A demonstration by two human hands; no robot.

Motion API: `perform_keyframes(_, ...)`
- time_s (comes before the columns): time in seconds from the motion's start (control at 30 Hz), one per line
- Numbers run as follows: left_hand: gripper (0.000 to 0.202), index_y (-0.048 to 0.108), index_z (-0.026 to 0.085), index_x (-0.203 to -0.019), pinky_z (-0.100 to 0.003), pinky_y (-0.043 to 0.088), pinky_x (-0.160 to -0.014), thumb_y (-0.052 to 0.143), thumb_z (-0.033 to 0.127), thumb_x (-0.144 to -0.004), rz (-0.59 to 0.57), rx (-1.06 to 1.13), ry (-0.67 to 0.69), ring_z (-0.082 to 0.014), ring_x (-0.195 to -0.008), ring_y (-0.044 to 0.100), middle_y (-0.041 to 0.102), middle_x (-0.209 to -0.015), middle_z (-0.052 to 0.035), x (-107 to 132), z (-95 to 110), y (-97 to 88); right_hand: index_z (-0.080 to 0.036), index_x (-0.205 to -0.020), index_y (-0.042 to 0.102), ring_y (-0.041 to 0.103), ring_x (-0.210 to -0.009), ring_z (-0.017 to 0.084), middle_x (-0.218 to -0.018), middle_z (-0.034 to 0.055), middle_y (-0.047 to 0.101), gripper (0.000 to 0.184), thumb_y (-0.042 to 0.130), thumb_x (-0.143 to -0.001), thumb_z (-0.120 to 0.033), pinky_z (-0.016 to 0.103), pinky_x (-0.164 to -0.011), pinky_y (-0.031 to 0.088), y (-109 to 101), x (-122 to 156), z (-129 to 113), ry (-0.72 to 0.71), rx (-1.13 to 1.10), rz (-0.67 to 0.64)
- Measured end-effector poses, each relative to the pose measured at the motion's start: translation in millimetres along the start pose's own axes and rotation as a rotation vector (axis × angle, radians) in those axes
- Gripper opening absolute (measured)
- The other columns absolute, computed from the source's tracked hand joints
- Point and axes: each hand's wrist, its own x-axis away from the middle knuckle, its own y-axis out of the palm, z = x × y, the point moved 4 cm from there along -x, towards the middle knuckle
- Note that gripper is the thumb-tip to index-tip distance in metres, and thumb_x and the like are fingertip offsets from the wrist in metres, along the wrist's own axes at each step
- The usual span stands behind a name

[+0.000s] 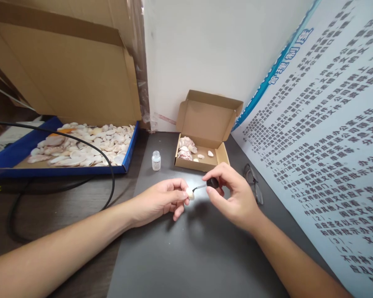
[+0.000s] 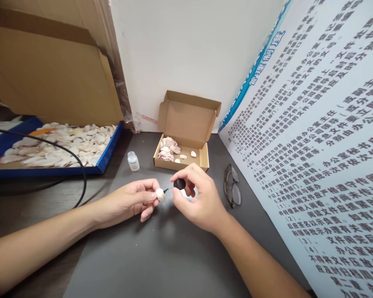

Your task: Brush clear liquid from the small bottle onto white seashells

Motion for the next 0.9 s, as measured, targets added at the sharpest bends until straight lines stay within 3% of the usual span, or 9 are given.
perform_keyframes(0.13, 0.028, 0.053, 0.017, -0.082, -0.021, 0.043, -0.054, 0.076, 0.032, -0.078, 0.002, 0.002, 0.000, -0.0064, -0.050, 0.053, 0.061, -0.071, 0.0034, -0.2, -0.2, 0.4, -0.024, -0.092, 0.062, 0.050, -0.068, 0.016, -0.084, 0.0003, 0.052, 0.016, 0.056, -0.082, -0.013, 0.031, -0.060, 0.042, 0.8, -0.6, -1.3, -0.003, -0.093, -0.005)
perform_keyframes(0.27, 0.029, 0.053, 0.016, -0.082, -0.021, 0.042, -0.053, 0.076, 0.034, -0.079, -0.005, 0.000, 0.010, -0.0063, -0.050, 0.053, 0.061, -0.072, 0.0032, -0.6, -0.9, -0.4, -0.023, -0.090, 0.063, 0.046, -0.063, 0.014, -0.079, -0.0011, 0.050, 0.016, 0.059, -0.080, -0.011, 0.030, -0.059, 0.041, 1.3, -1.3, -1.6, -0.004, 0.007, 0.002)
perform_keyframes(0.43, 0.029, 0.053, 0.016, -0.082, -0.021, 0.042, -0.052, 0.076, 0.033, -0.079, -0.010, -0.002, 0.017, -0.0065, -0.050, 0.053, 0.061, -0.071, 0.0032, -0.2, -1.9, -1.1, -0.023, -0.091, 0.062, 0.049, -0.067, 0.015, -0.082, -0.0006, 0.051, 0.017, 0.055, -0.081, -0.011, 0.030, -0.060, 0.040, 0.8, -0.7, -2.6, -0.041, -0.087, -0.012)
perform_keyframes(0.57, 0.027, 0.054, 0.016, -0.082, -0.020, 0.043, -0.053, 0.076, 0.032, -0.080, -0.009, -0.003, 0.017, -0.0062, -0.051, 0.053, 0.061, -0.072, 0.0027, 0.2, -1.5, 0.1, -0.023, -0.091, 0.063, 0.045, -0.062, 0.013, -0.080, -0.0015, 0.049, 0.018, 0.058, -0.080, -0.010, 0.030, -0.059, 0.039, 0.1, -0.1, -2.3, -0.029, -0.007, -0.005)
perform_keyframes(0.7, 0.028, 0.054, 0.016, -0.081, -0.020, 0.043, -0.052, 0.076, 0.033, -0.079, -0.002, 0.003, 0.008, -0.0064, -0.051, 0.053, 0.060, -0.070, 0.0032, -0.1, -0.4, 1.2, -0.023, -0.092, 0.062, 0.048, -0.067, 0.015, -0.082, -0.0004, 0.051, 0.018, 0.055, -0.082, -0.011, 0.030, -0.060, 0.040, 1.4, 0.0, -2.9, -0.035, -0.112, -0.024)
perform_keyframes(0.83, 0.027, 0.054, 0.016, -0.080, -0.020, 0.044, -0.054, 0.076, 0.032, -0.079, -0.007, -0.006, 0.016, -0.0058, -0.051, 0.053, 0.060, -0.072, 0.0030, -0.4, 0.8, 1.3, -0.022, -0.091, 0.063, 0.044, -0.061, 0.013, -0.077, -0.0020, 0.048, 0.017, 0.059, -0.080, -0.010, 0.030, -0.059, 0.039, 2.4, -0.6, -2.4, -0.025, 0.026, -0.008)
perform_keyframes(0.9, 0.027, 0.054, 0.016, -0.081, -0.019, 0.044, -0.053, 0.076, 0.032, -0.079, -0.005, -0.003, 0.016, -0.0059, -0.051, 0.053, 0.060, -0.072, 0.0031, -0.5, 0.7, 0.9, -0.022, -0.091, 0.063, 0.045, -0.062, 0.013, -0.079, -0.0014, 0.049, 0.017, 0.057, -0.081, -0.011, 0.030, -0.059, 0.039, 2.5, -0.5, -2.9, -0.036, -0.021, -0.005)
